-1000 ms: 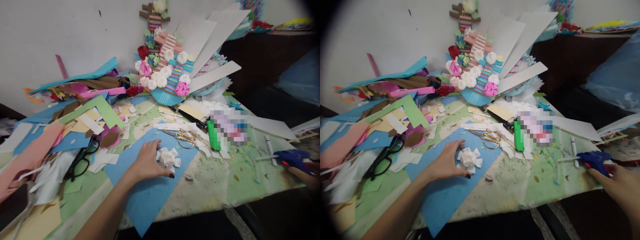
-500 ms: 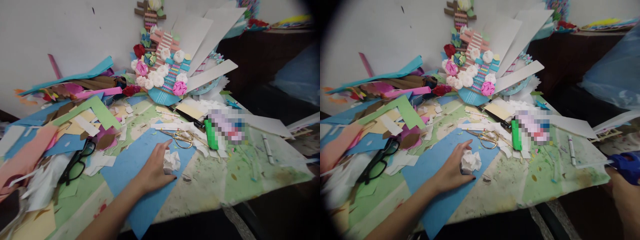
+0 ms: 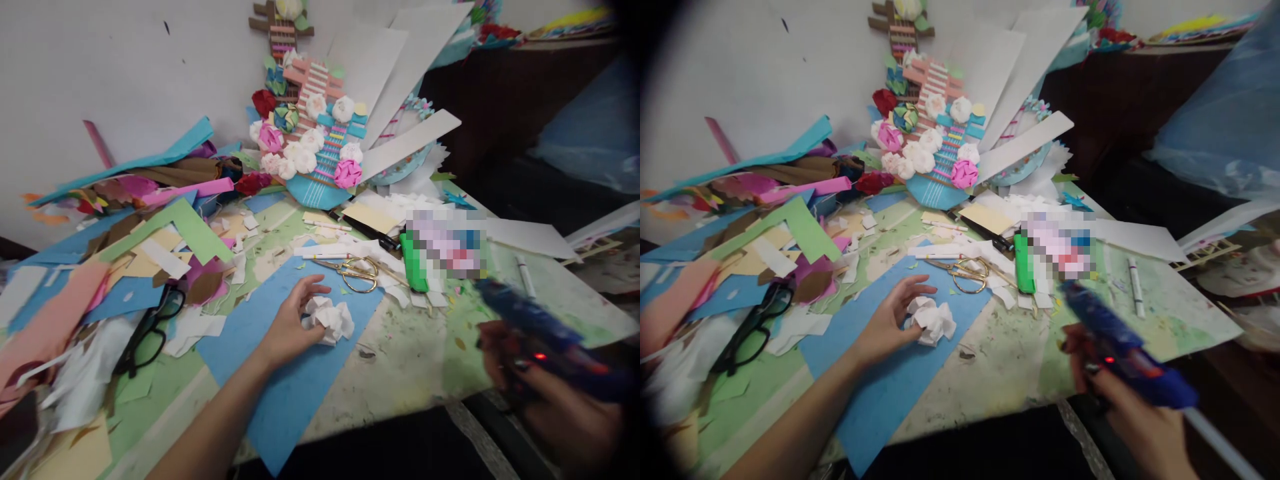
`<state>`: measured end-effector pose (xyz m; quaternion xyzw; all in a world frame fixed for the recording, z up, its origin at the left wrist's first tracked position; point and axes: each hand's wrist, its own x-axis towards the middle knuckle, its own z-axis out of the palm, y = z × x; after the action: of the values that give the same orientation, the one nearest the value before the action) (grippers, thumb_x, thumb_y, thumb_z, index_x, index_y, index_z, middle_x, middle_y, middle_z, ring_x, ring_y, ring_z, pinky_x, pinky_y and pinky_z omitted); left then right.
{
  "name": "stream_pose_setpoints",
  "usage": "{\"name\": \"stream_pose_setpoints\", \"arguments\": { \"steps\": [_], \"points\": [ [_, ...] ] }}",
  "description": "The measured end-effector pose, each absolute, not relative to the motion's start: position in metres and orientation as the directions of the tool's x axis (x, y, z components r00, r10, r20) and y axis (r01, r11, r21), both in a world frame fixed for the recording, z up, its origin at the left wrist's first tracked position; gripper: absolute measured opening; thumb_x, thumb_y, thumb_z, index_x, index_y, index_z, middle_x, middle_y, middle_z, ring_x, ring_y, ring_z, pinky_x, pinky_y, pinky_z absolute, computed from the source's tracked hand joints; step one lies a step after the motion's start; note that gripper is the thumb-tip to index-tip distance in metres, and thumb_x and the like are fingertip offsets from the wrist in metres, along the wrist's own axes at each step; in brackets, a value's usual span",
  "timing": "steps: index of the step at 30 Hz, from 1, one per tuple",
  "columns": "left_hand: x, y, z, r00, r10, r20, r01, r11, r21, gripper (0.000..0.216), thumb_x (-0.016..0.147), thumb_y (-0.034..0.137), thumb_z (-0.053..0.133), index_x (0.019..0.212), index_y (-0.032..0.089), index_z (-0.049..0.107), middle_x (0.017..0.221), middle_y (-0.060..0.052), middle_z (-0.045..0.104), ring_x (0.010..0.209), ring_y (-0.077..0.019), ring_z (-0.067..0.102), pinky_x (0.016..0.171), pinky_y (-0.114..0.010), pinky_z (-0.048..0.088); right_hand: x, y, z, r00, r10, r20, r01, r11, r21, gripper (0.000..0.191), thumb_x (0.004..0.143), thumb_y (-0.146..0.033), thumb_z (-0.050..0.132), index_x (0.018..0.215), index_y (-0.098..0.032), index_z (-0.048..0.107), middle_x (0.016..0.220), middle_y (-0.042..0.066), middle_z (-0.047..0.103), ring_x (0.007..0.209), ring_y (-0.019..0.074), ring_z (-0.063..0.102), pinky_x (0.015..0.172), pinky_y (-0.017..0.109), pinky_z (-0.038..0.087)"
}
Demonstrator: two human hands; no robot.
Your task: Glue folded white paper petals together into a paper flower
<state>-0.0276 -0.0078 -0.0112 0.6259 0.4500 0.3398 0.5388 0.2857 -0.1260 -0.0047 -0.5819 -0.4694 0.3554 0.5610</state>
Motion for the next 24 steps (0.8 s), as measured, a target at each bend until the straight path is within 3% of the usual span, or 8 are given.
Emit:
{"name": "stream_pose_setpoints", "arguments": {
  "steps": [3,7,15,21,24],
  "points": [
    [-0.026,-0.010,-0.009,0.389,0.918,-0.079,0.257,-0.025,0.966,0.067,0.061,0.014,0.064,0.126,0.018,0.044,0.110,-0.010,0.066,0.092,-0.0194,0.061,0.082,-0.033,0.047,0.248,-0.127,-0.008,-0.021,0.999,-0.033,0.048,-0.032,-0.998,0.032,0.086,-0.044,0.061,0.105,-0.019,0.066,0.086,0.011,0.067,0.050,0.0140,0.053,0.049,0.030,0.045],
    [-0.024,-0.012,-0.004,0.396,0.912,-0.112,0.332,-0.028,0.943,0.059,0.062,0.015,0.065,0.119,0.018,0.051,0.105,-0.009,0.071,0.088,-0.0208,0.064,0.079,-0.034,0.048,0.208,-0.127,0.001,-0.163,0.986,-0.044,0.107,-0.027,-0.994,0.029,0.089,-0.045,0.053,0.093,-0.019,0.065,0.072,0.004,0.062,0.050,0.0114,0.047,0.048,0.025,0.040],
    [-0.025,-0.012,-0.006,0.392,0.916,-0.088,0.356,-0.062,0.933,0.056,0.065,0.012,0.064,0.118,0.020,0.052,0.101,-0.006,0.072,0.088,-0.0195,0.067,0.080,-0.033,0.048,0.198,-0.110,0.006,-0.218,0.965,0.145,0.420,0.226,-0.879,0.013,0.085,-0.027,0.051,0.075,-0.020,0.054,0.069,0.001,0.055,0.061,0.0146,0.050,0.055,0.026,0.038],
    [-0.026,-0.013,-0.010,0.378,0.926,0.014,0.326,-0.147,0.934,0.055,0.067,0.014,0.067,0.119,0.021,0.052,0.117,-0.009,0.065,0.088,-0.0186,0.066,0.077,-0.031,0.050,0.190,-0.104,0.010,-0.181,0.979,0.089,0.484,0.167,-0.859,0.016,0.086,-0.026,0.050,0.071,-0.020,0.052,0.065,0.000,0.054,0.057,0.0145,0.049,0.054,0.027,0.040],
    [-0.025,-0.014,-0.011,0.391,0.918,0.062,0.323,-0.200,0.925,0.053,0.067,0.009,0.065,0.118,0.022,0.052,0.115,-0.008,0.065,0.087,-0.0175,0.066,0.077,-0.031,0.050,0.186,-0.102,0.012,-0.160,0.986,0.050,0.462,0.120,-0.879,0.019,0.088,-0.028,0.050,0.071,-0.021,0.052,0.066,0.000,0.054,0.058,0.0145,0.050,0.055,0.027,0.041]
  ]
}}
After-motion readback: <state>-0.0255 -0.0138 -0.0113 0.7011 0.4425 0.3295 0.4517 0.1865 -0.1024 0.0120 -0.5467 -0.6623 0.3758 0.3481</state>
